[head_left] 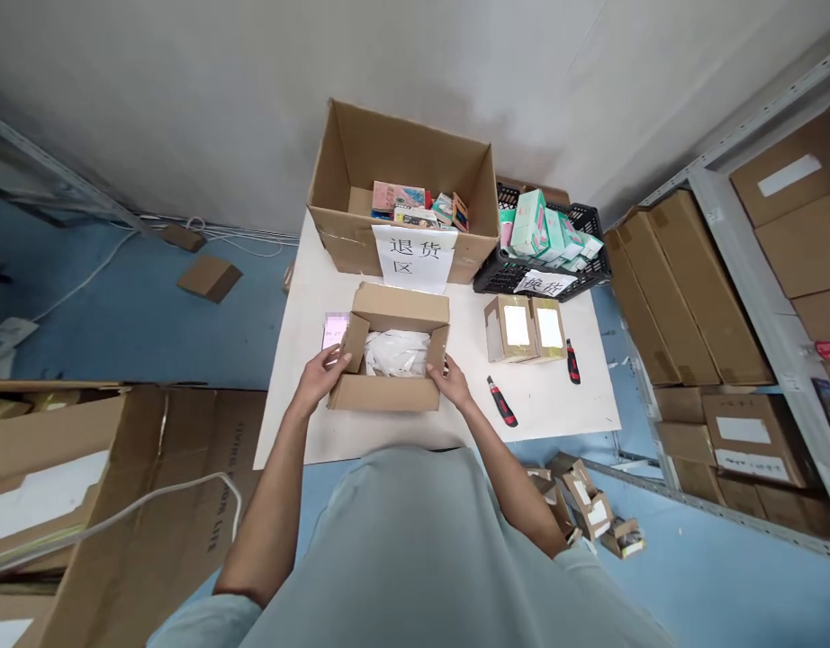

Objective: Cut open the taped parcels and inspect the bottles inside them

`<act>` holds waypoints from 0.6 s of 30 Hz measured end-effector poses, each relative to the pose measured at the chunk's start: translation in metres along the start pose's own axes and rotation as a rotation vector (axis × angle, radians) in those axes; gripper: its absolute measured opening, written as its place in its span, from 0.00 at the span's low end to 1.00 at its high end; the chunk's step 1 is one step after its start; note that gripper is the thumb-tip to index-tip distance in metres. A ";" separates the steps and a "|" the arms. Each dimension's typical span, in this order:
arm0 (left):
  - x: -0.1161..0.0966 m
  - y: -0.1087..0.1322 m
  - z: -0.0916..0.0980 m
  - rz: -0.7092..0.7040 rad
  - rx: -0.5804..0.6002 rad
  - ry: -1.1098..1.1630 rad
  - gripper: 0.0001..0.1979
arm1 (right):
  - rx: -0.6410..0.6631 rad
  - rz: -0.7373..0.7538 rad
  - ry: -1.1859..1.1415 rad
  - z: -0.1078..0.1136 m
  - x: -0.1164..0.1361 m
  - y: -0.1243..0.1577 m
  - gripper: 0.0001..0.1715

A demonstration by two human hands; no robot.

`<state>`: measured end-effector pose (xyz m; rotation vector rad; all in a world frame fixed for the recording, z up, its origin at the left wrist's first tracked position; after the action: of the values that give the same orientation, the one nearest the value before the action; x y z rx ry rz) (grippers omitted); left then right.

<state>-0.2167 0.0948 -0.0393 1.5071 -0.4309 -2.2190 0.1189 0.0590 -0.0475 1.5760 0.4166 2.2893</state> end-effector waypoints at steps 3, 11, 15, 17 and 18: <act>0.001 0.001 -0.009 -0.043 0.045 -0.008 0.34 | -0.045 0.019 0.042 0.004 0.003 0.014 0.31; -0.042 0.031 -0.049 -0.269 0.185 0.075 0.34 | -0.235 0.149 -0.085 0.075 0.010 0.088 0.32; -0.082 0.053 -0.086 -0.368 0.321 0.084 0.35 | -0.404 0.152 -0.166 0.114 0.011 0.140 0.38; -0.103 0.068 -0.109 -0.409 0.389 0.073 0.36 | -0.498 0.145 -0.214 0.135 0.009 0.170 0.42; -0.114 0.077 -0.121 -0.433 0.423 0.068 0.36 | -0.547 0.143 -0.238 0.146 0.006 0.186 0.43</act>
<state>-0.0539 0.0837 0.0439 2.0534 -0.6332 -2.4989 0.2339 -0.0985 0.0857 1.5853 -0.3648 2.0300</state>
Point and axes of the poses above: each hand's wrist, its own y-axis away from the middle knuckle, its own z-axis out of the back of the hand, x = y × z, the point moved 4 cm from there along -y, towards the middle knuckle, and after that the axes turned 5 degrees about -y, right-handed, at the moved point
